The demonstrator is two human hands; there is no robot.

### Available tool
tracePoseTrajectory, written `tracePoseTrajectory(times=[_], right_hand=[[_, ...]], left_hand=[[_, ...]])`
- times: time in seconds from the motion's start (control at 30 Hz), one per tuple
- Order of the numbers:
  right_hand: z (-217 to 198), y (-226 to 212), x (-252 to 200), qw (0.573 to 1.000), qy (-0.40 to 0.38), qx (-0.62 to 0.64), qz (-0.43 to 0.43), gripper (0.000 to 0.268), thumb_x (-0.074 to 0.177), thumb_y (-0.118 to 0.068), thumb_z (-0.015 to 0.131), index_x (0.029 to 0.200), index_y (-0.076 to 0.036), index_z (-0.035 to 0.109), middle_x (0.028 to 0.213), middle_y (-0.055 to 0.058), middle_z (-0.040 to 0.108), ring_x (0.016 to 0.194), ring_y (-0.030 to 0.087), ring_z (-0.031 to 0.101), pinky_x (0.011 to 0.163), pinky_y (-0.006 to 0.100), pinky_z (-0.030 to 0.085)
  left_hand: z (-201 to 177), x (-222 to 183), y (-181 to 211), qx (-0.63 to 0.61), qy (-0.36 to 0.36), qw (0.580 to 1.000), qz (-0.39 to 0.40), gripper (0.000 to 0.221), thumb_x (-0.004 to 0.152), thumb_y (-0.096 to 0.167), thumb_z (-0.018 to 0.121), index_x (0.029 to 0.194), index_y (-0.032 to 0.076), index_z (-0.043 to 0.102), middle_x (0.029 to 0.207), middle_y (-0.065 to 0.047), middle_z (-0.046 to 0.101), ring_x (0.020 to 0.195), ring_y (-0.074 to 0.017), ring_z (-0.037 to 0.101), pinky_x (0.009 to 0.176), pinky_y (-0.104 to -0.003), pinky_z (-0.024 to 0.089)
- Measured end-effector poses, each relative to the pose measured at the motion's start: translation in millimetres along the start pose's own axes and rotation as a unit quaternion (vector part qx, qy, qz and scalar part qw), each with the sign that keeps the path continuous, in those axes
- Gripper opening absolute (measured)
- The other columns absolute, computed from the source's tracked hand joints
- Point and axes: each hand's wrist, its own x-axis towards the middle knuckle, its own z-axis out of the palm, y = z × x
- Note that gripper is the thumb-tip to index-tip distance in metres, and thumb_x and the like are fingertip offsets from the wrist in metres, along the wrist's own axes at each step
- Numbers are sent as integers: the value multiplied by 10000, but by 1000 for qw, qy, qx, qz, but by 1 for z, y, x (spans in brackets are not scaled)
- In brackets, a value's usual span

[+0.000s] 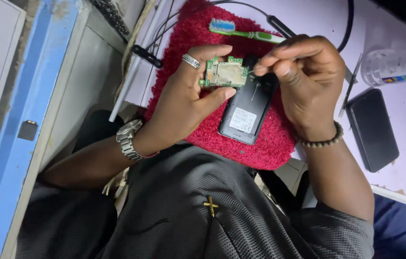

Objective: Repairing a mobile phone by cleaning the circuit board and inspecting internal components

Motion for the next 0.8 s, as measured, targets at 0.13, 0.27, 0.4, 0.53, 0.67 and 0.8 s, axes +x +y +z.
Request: tracePoseTrajectory(times=[0.13,0.27,0.4,0.53,0.67,0.8], right_hand=[[7,-4,-5,1000,-6,-28,3,176,1105,-115,703,1205,-25,591,1106,212,724,952,308,764,938,402,682],[16,-11,-6,997,-13,-63,-46,115,1143,-63,636,1199,-31,541,1106,186,664,977,292,729,939,396,669],[19,-10,-7,997,12,-68,-41,108,1155,-80,629,1188,-43,533,1124,139,600,990,277,713,947,392,660],[22,-10,-7,994,1,-101,-47,83,1174,-60,598,1199,-40,521,1133,156,601,1004,263,702,974,366,637],[24,-11,-6,991,5,-116,-64,94,1172,-85,595,1188,-37,515,1136,168,587,994,269,705,957,357,635],[27,-14,-7,991,8,-125,-55,82,1173,-56,585,1190,-28,510,1128,186,612,1017,275,707,1001,365,632]], left_hand=[[2,-1,-3,4,11,1000,-15,566,1022,38,765,1495,162,480,1370,-80,672,1145,-153,683,945,-281,571],[5,-1,-7,49,29,998,5,554,995,63,788,1477,114,520,1412,-78,660,1217,-193,674,1082,-314,532],[5,-1,-6,65,33,997,15,555,989,79,810,1465,111,527,1426,-76,656,1201,-197,695,1080,-317,545],[6,-3,-4,56,44,997,-6,569,993,86,808,1480,128,517,1450,-87,635,1224,-191,689,1084,-309,554],[7,-2,-10,73,64,995,10,598,974,63,819,1480,117,506,1432,-95,620,1261,-213,667,1107,-321,533],[8,-1,-12,80,70,994,9,565,964,72,807,1457,113,534,1409,-91,629,1274,-215,643,1115,-321,511]])
